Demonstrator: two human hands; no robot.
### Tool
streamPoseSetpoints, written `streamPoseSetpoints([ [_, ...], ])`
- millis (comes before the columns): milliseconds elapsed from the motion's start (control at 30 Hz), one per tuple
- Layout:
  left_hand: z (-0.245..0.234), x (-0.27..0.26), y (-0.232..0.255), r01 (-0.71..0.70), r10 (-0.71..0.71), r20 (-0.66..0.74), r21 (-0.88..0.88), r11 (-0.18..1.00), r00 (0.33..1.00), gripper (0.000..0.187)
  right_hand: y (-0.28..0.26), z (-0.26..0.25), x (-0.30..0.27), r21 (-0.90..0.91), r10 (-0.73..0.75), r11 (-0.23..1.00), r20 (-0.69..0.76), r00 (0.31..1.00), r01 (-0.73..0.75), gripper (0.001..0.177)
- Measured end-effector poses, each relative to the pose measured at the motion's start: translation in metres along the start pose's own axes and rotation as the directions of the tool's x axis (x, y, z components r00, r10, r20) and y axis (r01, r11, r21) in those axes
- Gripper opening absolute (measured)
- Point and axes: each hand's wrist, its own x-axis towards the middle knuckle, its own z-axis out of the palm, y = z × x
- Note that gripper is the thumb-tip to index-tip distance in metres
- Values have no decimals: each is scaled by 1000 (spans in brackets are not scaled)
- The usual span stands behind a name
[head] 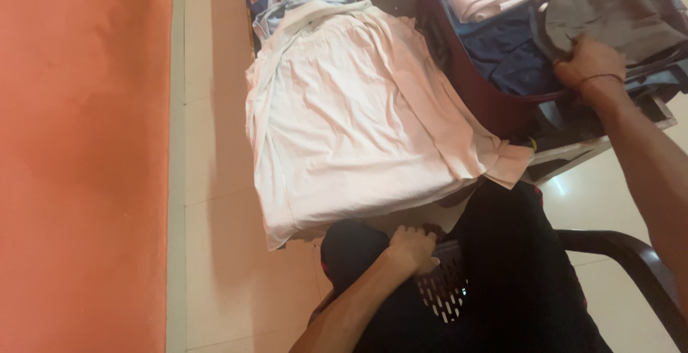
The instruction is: The person takes a pair of pants and a white shirt out of a suitcase, unfolds them, and displays details such as buttons on the leg and the waistband drawstring.
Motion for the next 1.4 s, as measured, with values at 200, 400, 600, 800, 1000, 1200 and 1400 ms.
streamPoseSetpoints([
  [200, -5, -7, 4, 5, -5, 7, -11, 1000, 1000, 64, -5, -2, -8, 142, 63, 989, -144, 988, -42, 42],
  [400, -9, -7, 7, 20, -22, 66, 31, 999, 998, 65, 0, 1, -12, 203, 40, 979, -305, 952, 24, 31],
  [600, -5, -5, 9, 8, -10, 62, 24, 1000, 998, 65, 5, 10, -10, 207, 38, 977, -414, 909, 54, 26],
  [800, -5, -5, 7, 10, -12, 69, 26, 1000, 998, 64, 7, 15, -15, 230, 7, 959, -600, 800, 165, 28],
  [1000, -1, -4, 9, 10, -13, 71, 49, 999, 997, 64, 1, 6, -16, 62, -47, 995, -417, 908, 80, 28],
  [1200, 0, -5, 8, 7, -9, 65, 38, 999, 998, 64, -6, -4, -16, 88, -45, 993, -333, 942, 79, 52],
  [1400, -3, -5, 9, 12, -19, 106, 58, 998, 994, 65, 11, 11, -5, 229, 53, 973, -326, 944, 24, 40],
])
